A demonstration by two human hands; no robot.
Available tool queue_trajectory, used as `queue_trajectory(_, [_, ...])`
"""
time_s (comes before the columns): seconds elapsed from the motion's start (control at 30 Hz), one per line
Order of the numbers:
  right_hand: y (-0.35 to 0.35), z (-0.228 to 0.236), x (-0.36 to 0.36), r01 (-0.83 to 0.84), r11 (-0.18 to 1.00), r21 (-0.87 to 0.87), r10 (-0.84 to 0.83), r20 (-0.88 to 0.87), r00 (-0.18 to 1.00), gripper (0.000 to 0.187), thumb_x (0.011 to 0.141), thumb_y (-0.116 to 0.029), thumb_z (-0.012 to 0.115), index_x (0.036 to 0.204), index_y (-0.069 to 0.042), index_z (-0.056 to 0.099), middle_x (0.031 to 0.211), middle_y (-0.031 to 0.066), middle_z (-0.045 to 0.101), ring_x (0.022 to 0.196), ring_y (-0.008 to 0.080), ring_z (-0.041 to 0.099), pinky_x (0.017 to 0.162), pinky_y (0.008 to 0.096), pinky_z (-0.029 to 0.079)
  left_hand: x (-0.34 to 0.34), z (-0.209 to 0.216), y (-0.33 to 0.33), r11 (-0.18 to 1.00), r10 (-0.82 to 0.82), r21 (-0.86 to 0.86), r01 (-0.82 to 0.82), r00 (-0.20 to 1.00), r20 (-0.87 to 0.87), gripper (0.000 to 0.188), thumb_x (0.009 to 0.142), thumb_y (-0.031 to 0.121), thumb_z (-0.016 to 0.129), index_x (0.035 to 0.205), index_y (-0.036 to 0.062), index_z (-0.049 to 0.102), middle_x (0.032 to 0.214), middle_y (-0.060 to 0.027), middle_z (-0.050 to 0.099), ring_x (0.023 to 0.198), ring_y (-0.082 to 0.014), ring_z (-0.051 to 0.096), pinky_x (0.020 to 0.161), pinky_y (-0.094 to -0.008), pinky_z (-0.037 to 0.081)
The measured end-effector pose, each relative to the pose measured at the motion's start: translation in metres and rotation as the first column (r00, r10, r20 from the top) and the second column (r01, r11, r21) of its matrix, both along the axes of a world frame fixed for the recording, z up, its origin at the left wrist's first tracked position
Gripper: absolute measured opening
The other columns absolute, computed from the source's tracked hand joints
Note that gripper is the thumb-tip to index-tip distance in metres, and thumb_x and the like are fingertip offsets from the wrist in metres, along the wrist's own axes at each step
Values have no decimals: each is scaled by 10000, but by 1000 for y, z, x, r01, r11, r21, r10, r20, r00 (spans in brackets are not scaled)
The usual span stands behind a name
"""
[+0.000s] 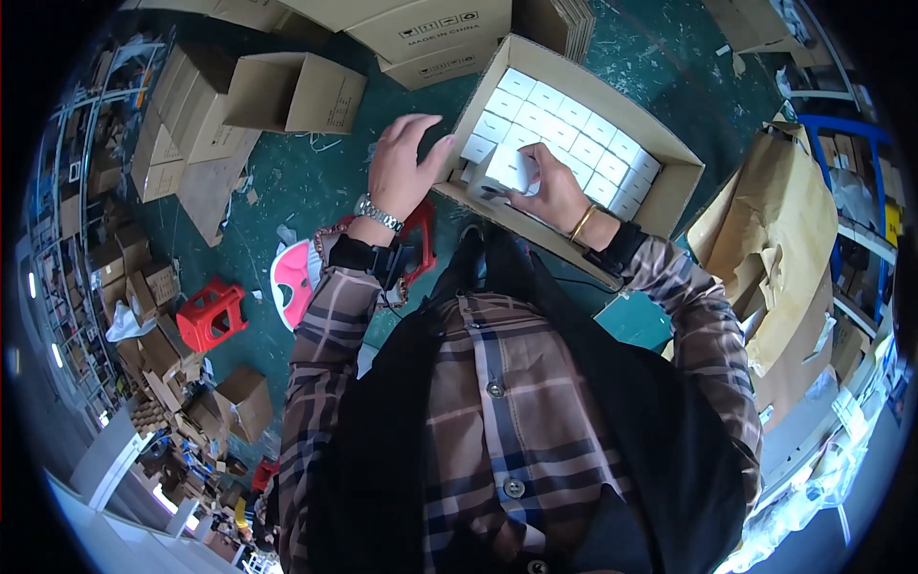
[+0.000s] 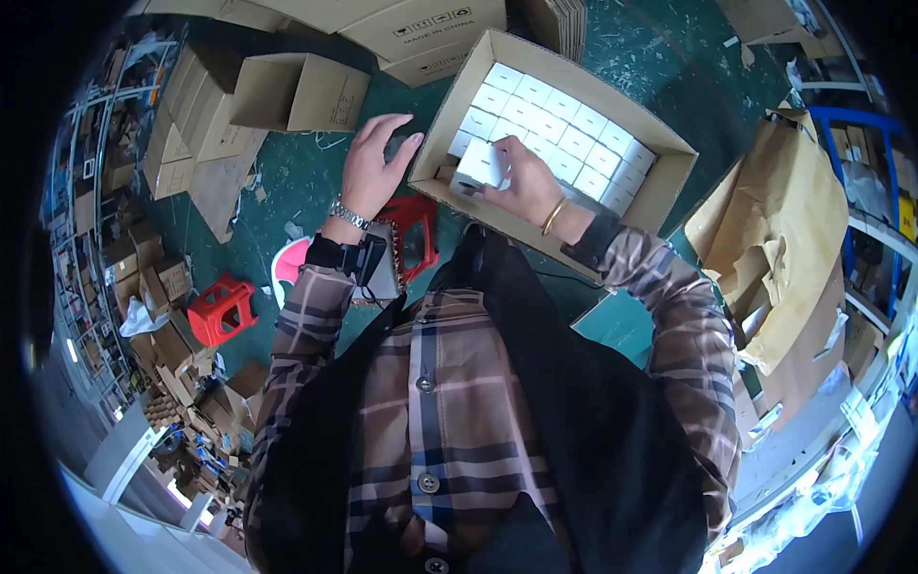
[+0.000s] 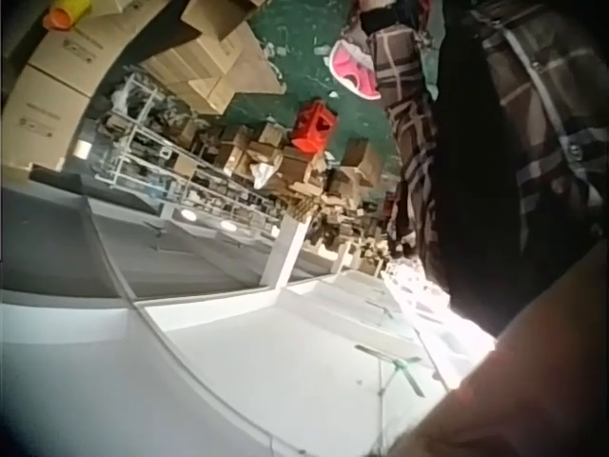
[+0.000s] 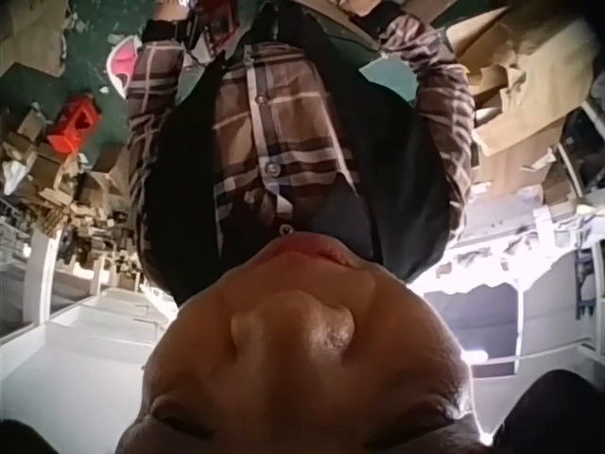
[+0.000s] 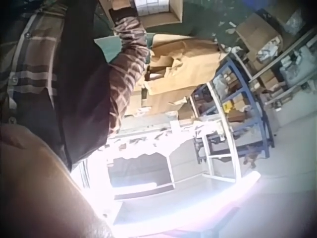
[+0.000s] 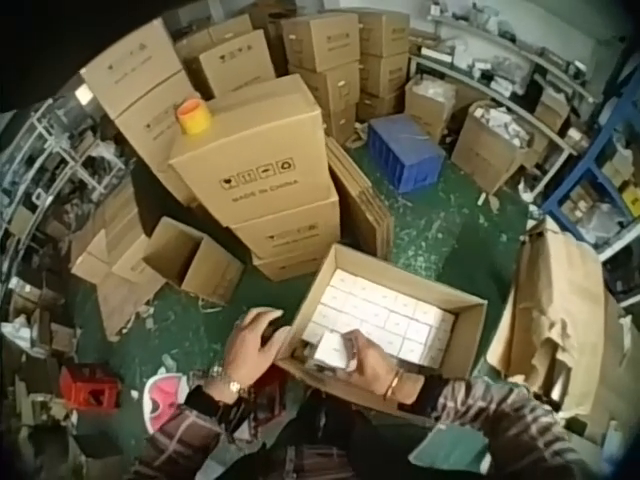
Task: The person packs a camera into a box, inserts a cable and a manual, and closes the lid. After repeating this process, they place the boxed items into a larger shipping carton and tighten a wrist strap.
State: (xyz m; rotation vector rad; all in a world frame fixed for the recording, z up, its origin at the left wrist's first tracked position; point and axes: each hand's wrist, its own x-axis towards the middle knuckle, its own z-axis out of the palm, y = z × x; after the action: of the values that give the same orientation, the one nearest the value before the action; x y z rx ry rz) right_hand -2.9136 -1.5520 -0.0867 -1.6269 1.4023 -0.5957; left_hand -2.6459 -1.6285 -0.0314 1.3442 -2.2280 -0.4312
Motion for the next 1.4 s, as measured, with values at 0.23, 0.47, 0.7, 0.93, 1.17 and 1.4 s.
queue_trajectory(0.23, [-23,-29,22,20,990,143,-18,-14,1000,626,731,-175,888,1171,-26,470,1081,236,665,934,356,703,808,417,580,26,-36,28,831,219,480,-279,959,178,479,1006,430,653,1332,81,692,1117,-209,733,950,-367,725,848,-412,578])
queue_trajectory(0.47, [-35,-62,63,1,989,150,29,-198,980,679,660,-165,919,1130,-7,455,1073,253,628,988,401,665,871,438,556,34,-64,35,618,336,778,-113,933,-132,488,1025,382,639,1416,90,632,990,-185,743,866,-320,757,771,-386,612])
queue_trajectory(0.7, [-41,-115,92,-43,996,84,55,-147,988,760,629,-188,955,1173,24,469,1158,251,582,1072,422,620,939,446,528,20,-68,38,477,470,879,-11,848,-244,471,1041,270,637,1474,97,576,819,-93,655,770,-123,696,668,-321,632])
queue_trajectory(0.93, [-45,-143,77,-107,973,204,91,86,992,671,653,-182,959,1124,8,521,1158,203,597,1055,380,630,926,428,534,27,-75,40,553,369,832,-39,907,-203,460,1042,239,631,1491,157,571,818,-107,661,777,-119,692,681,-338,639])
queue_trajectory(1.17, [-52,-184,73,-223,974,48,219,85,972,433,785,-225,867,1060,-24,600,1049,155,636,989,323,662,872,402,537,18,-69,39,531,366,847,-27,909,-200,454,1048,215,620,1497,180,563,933,-165,722,811,-129,710,717,-343,645])
queue_trajectory(1.4, [-81,-150,85,-26,940,339,13,41,999,398,862,-290,795,1114,-22,644,1053,152,672,921,297,700,818,380,561,19,-79,46,568,394,823,-26,886,-244,447,1049,223,622,1489,161,568,1020,-190,747,844,-147,730,746,-330,628])
